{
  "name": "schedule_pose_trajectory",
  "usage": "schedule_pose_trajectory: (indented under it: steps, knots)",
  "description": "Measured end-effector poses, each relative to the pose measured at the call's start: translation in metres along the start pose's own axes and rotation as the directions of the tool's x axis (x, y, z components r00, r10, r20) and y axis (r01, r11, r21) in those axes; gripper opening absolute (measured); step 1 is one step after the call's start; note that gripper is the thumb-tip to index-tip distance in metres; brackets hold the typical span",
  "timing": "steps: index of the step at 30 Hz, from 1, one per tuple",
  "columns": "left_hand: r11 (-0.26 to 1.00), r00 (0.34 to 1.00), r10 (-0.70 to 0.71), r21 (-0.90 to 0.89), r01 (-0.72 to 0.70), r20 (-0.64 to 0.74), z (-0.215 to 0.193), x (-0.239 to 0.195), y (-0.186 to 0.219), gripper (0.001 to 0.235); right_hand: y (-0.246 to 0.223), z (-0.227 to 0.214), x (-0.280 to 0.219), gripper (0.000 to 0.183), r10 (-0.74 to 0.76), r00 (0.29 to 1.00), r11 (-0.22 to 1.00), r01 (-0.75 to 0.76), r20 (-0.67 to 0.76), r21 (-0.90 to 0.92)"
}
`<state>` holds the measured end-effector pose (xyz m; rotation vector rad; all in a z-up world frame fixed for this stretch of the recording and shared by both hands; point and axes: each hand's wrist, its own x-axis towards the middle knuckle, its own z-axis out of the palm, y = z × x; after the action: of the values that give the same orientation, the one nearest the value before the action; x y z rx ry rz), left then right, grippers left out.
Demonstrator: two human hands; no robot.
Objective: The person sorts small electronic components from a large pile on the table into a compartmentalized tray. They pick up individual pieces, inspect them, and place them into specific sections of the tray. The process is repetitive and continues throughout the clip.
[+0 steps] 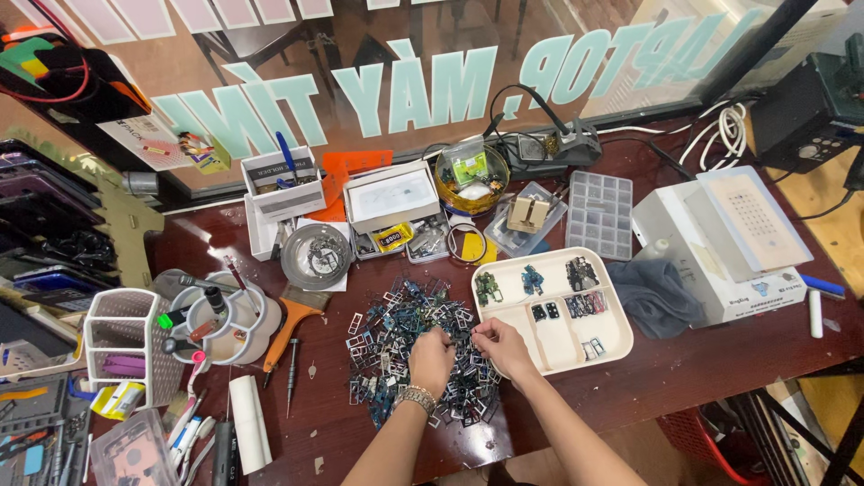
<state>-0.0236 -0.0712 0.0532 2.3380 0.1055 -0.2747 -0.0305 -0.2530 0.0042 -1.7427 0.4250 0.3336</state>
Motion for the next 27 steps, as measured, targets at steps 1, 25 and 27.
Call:
schedule_pose_trajectory:
  steps: [1, 25, 27]
  knots:
    - [1.0, 1.0, -0.019, 0.013, 0.019, -0.005, -0.001, 0.004, -0.004, 0.014, 0.0, 0.0, 0.0, 0.015, 0.003, 1.0, 1.0, -0.003, 0.001, 0.003]
    - [0.675, 0.917, -0.08, -0.655, 0.339, 0.391, 0.021, 0.032, -0.032, 0.021, 0.006, 0.006, 0.024, 0.027, 0.042, 0.985, 0.889, -0.113, 0.168, 0.445]
    - [0.668, 0.914, -0.057, -0.666, 0.334, 0.402, 0.021, 0.033, -0.035, 0.02, 0.005, 0.007, 0.025, 0.024, 0.031, 0.984, 0.889, -0.108, 0.177, 0.445]
